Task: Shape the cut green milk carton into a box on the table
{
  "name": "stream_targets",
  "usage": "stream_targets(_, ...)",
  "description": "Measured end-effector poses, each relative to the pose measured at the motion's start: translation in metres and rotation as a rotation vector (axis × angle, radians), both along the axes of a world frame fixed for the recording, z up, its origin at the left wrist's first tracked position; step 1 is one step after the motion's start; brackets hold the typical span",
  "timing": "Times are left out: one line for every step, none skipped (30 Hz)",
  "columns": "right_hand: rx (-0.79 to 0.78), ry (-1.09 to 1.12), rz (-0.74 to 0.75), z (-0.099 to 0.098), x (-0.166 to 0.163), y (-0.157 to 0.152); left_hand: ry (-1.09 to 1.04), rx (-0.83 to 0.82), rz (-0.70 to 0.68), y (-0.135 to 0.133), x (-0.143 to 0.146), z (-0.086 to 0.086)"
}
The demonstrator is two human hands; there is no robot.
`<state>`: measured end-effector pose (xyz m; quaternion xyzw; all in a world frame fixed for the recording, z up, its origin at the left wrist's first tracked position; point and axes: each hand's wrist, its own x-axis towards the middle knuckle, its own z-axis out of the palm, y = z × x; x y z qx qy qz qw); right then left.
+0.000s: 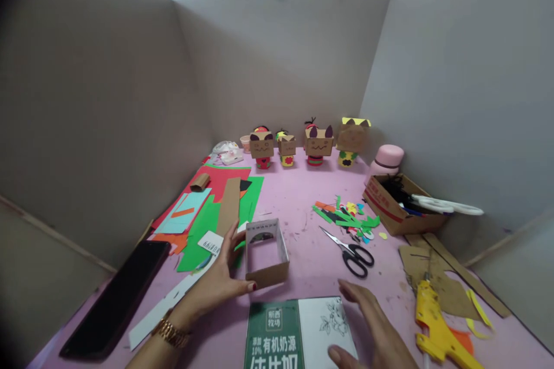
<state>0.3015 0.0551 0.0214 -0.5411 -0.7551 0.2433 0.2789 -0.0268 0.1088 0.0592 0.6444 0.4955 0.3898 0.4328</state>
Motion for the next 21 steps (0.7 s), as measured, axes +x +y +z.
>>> stream_targets(-0.029, 0.059, -0.005, 0.01, -0.011, 0.002, -0.073, -0.008, -0.023, -0.007, 0.001, 0.004)
stream_targets(-0.043, 0.13, -0.002, 0.017, -0.021, 0.003, -0.147, -0.015, -0.053, -0.015, 0.002, 0.007)
stream_targets(-0.057, 0.202, 0.014, 0.02, -0.028, 0.003, -0.207, -0.023, -0.085, -0.025, 0.003, 0.01)
stream_targets(-0.069, 0.273, 0.052, 0.019, -0.034, 0.003, -0.245, -0.028, -0.112, -0.034, 0.004, 0.011)
stream_targets(-0.068, 0.343, 0.101, 0.015, -0.039, 0.002, -0.264, -0.022, -0.135, -0.043, 0.005, 0.01)
stream_targets(-0.06, 0.404, 0.151, 0.008, -0.043, 0.001, -0.265, -0.014, -0.148, -0.05, 0.007, 0.005)
stream_targets(-0.049, 0.451, 0.188, -0.002, -0.048, -0.001, -0.242, 0.002, -0.155, -0.056, 0.008, -0.004)
stream_targets(-0.033, 0.48, 0.197, -0.012, -0.052, -0.003, -0.205, 0.026, -0.147, -0.06, 0.009, -0.016)
stream_targets(-0.035, 0.482, 0.175, -0.022, -0.057, -0.005, -0.153, 0.035, -0.118, -0.062, 0.01, -0.03)
stream_targets(-0.052, 0.465, 0.139, -0.031, -0.062, -0.007, -0.088, 0.032, -0.086, -0.063, 0.011, -0.046)
stream_targets(-0.081, 0.442, 0.105, -0.038, -0.067, -0.009, -0.011, -0.001, -0.081, -0.063, 0.012, -0.062)
stream_targets(-0.115, 0.424, 0.079, -0.042, -0.072, -0.011, 0.058, -0.038, -0.091, -0.064, 0.013, -0.077)
stream_targets(-0.143, 0.419, 0.063, -0.043, -0.076, -0.012, 0.107, -0.056, -0.086, -0.066, 0.013, -0.088)
stream_targets(-0.168, 0.426, 0.051, -0.042, -0.08, -0.014, 0.139, -0.061, -0.092, -0.068, 0.014, -0.096)
stream_targets(-0.189, 0.445, 0.039, -0.038, -0.083, -0.015, 0.154, -0.052, -0.1, -0.072, 0.015, -0.1)
stream_targets(-0.204, 0.474, 0.028, -0.033, -0.086, -0.017, 0.157, -0.029, -0.112, -0.076, 0.016, -0.099)
stream_targets(-0.218, 0.508, 0.02, -0.027, -0.089, -0.019, 0.15, -0.001, -0.131, -0.082, 0.018, -0.095)
stream_targets(-0.225, 0.543, 0.016, -0.021, -0.091, -0.022, 0.137, 0.026, -0.152, -0.087, 0.019, -0.087)
stream_targets(-0.22, 0.576, 0.02, -0.015, -0.093, -0.025, 0.119, 0.047, -0.172, -0.093, 0.021, -0.078)
stream_targets(-0.211, 0.599, 0.025, -0.009, -0.095, -0.028, 0.096, 0.056, -0.187, -0.098, 0.023, -0.069)
stream_targets(-0.2, 0.608, 0.027, -0.004, -0.098, -0.032, 0.071, 0.051, -0.19, -0.102, 0.025, -0.06)
